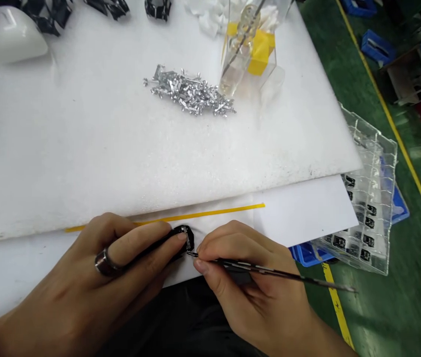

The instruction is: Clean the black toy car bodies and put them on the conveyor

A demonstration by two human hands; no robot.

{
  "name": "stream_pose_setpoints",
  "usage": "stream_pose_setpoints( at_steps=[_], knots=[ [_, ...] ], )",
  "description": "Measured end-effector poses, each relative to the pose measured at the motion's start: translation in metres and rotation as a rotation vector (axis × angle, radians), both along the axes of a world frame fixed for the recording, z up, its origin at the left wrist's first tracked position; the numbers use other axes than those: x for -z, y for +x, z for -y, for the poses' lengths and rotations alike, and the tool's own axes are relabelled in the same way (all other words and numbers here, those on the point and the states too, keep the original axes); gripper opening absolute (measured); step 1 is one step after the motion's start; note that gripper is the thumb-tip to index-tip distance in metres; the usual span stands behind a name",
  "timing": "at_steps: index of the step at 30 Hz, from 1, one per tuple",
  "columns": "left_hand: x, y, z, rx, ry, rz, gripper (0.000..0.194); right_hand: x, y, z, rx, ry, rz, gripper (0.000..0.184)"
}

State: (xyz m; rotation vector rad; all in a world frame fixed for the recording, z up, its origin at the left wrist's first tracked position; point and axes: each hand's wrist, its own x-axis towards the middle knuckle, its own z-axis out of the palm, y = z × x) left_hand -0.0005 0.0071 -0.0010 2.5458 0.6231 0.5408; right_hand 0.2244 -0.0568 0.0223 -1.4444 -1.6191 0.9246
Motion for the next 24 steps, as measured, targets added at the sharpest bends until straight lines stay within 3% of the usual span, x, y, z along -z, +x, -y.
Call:
stream_pose_setpoints(
  at_steps=[6, 16, 20, 24],
  knots=[
    [0.003, -0.002, 0.004, -0.047, -0.032, 0.019, 0.041, -0.002, -0.004, -0.002, -0.016, 0.017, 0.089, 0.023],
    [0.01, -0.008, 0.009, -0.183, -0.318, 0.058, 0.045, -0.002, -0.002, -0.01, -0.066, 0.102, 0.174, 0.023],
    [0.008, -0.007, 0.006, -0.13, -0.256, 0.057, 0.044, 0.0, -0.005, -0.007, -0.029, 0.091, 0.153, 0.022],
    [0.004, -0.005, 0.003, -0.026, -0.064, 0.004, 0.048, 0.004, -0.007, -0.003, 0.007, 0.064, 0.113, 0.025]
  ],
)
